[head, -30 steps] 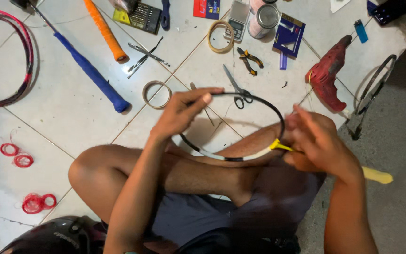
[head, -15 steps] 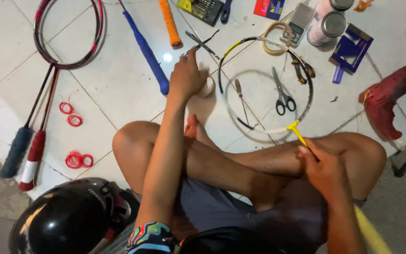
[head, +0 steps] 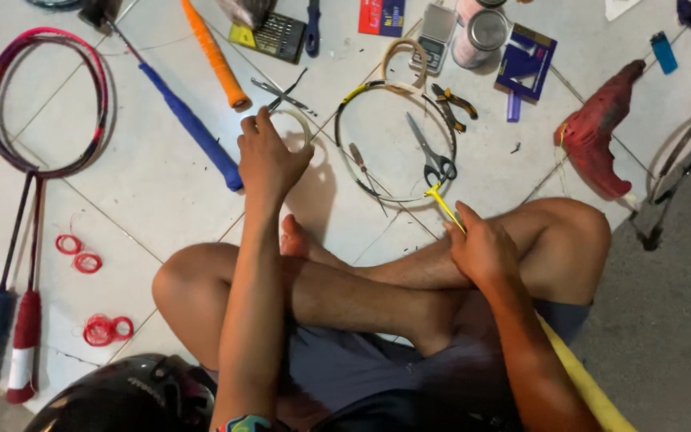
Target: The person sits on the floor and repairs a badminton racket frame by applying white tape to the throat area. They use scissors to cut the tape and a screwdriver to press the tape firmly into place. The person handles the racket frame and tools while surrounded by other racket parts and repair supplies.
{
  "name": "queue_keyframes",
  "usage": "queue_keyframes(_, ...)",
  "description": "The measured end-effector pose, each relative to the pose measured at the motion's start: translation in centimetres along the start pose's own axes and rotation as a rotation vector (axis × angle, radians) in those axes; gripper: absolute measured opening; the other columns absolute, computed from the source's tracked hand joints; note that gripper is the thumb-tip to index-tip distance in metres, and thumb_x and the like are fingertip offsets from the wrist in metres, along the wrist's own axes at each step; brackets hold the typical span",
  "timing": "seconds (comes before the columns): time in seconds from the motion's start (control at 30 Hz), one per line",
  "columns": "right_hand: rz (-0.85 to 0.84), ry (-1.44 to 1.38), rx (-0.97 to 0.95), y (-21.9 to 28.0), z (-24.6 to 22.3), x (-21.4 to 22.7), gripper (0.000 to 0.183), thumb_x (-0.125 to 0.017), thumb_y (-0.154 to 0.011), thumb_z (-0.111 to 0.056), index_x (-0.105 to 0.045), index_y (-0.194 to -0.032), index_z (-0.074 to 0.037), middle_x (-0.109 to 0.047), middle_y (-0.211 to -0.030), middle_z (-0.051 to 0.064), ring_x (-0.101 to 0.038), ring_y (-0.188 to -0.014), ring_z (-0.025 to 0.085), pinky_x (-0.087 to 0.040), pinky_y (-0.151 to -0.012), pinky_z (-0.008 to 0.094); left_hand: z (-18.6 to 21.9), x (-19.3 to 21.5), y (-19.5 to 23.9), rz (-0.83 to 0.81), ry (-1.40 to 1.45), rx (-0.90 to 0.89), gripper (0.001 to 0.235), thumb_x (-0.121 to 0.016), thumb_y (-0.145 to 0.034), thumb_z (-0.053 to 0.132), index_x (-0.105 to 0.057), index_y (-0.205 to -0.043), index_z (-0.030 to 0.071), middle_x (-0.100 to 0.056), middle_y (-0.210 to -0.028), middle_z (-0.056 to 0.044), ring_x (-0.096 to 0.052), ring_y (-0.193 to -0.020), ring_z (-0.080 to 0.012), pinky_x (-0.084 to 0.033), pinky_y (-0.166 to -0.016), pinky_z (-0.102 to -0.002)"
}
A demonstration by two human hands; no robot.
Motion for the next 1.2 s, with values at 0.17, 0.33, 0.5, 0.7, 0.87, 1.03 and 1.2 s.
queue_keyframes(0.17, 0.095, 0.058, 0.084, 1.9, -4.5, 4.5, 0.066, -0.063, -0.099, -0.045, -0.054, -0.157, -0.015, -0.076, -0.129, 0.014, -0.072, -0.12, 0.039, -0.058, -0.1, 0.058, 4.0, 2.3, 3.1, -0.01, 0.469, -0.249, 0.093, -0.087, -0.081, 0.013, -0.04, -0.158, -0.005, -0.048, -0.148, -0.036, -0.053, -0.137, -0.0606, -0.053, -0.11, -0.064)
queue_keyframes(0.33, 0.442, -0.317, 0.423, 3.4, -9.7, 10.1, 0.043, -0.069, -0.108, -0.02, -0.067, -0.138, 0.011, -0.073, -0.118, 0.033, -0.072, -0.109, 0.051, -0.058, -0.092, 0.06, 7.0, 2.2, 6.0, -0.157, 0.735, -0.444, 0.093, -0.086, -0.079, 0.007, -0.039, -0.159, 0.0, -0.047, -0.147, -0.037, -0.052, -0.133, -0.0696, -0.057, -0.102, -0.071)
queue_keyframes(0.5, 0.365, -1.016, 0.616, 4.4, -12.2, 11.2, 0.028, -0.063, -0.107, -0.009, -0.068, -0.133, 0.001, -0.077, -0.117, 0.019, -0.075, -0.11, 0.029, -0.061, -0.093, 0.039, 7.4, -0.8, 7.5, -0.265, 0.917, -0.626, 0.103, -0.09, -0.075, 0.005, -0.038, -0.164, 0.009, -0.045, -0.165, -0.022, -0.056, -0.141, -0.0518, -0.057, -0.107, -0.06)
queue_keyframes(0.7, 0.373, -1.071, 0.819, 4.5, -10.4, 8.3, 0.039, -0.078, -0.093, -0.006, -0.069, -0.127, 0.011, -0.074, -0.114, 0.024, -0.074, -0.105, 0.031, -0.059, -0.092, 0.041, 9.1, -0.4, 9.2, -0.27, 0.916, -0.659, 0.104, -0.096, -0.076, 0.013, -0.04, -0.163, 0.008, -0.051, -0.163, -0.014, -0.054, -0.149, -0.0388, -0.055, -0.111, -0.054)
queue_keyframes(0.87, 0.443, -1.079, 0.847, 4.4, -9.3, 7.7, 0.043, -0.071, -0.1, -0.004, -0.06, -0.137, 0.013, -0.069, -0.115, 0.025, -0.071, -0.107, 0.032, -0.058, -0.094, 0.045, 9.6, 0.5, 9.8, -0.241, 0.759, -0.802, 0.099, -0.091, -0.077, 0.015, -0.042, -0.163, 0.009, -0.052, -0.16, -0.015, -0.057, -0.144, -0.038, -0.056, -0.11, -0.05)
queue_keyframes(1.03, 0.445, -1.017, 0.898, 4.3, -9.3, 9.4, 0.035, -0.073, -0.099, -0.003, -0.066, -0.129, 0.014, -0.067, -0.112, 0.023, -0.068, -0.095, 0.027, -0.057, -0.085, 0.042, 9.7, 0.7, 10.1, -0.244, 0.636, -0.879, 0.098, -0.09, -0.07, 0.023, -0.049, -0.158, 0.007, -0.055, -0.156, -0.015, -0.057, -0.144, -0.0369, -0.052, -0.115, -0.049)
queue_keyframes(1.2, 0.404, -1.089, 0.858, 3.6, -9.1, 9.5, 0.011, -0.083, -0.092, -0.002, -0.079, -0.1, 0.004, -0.071, -0.09, 0.012, -0.046, -0.067, 0.005, -0.046, -0.065, 0.021, 9.7, 0.3, 10.3, -0.26, 0.607, -0.906, 0.097, -0.09, -0.069, 0.032, -0.052, -0.154, 0.005, -0.06, -0.147, -0.018, -0.063, -0.131, -0.0391, -0.053, -0.11, -0.05)
Point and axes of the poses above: each hand's wrist, its own y-axis away from the middle knuckle, its own x-axis out of the back of the hand, z = x × y, the point moved 3 cm from there along -y, towards the middle knuckle
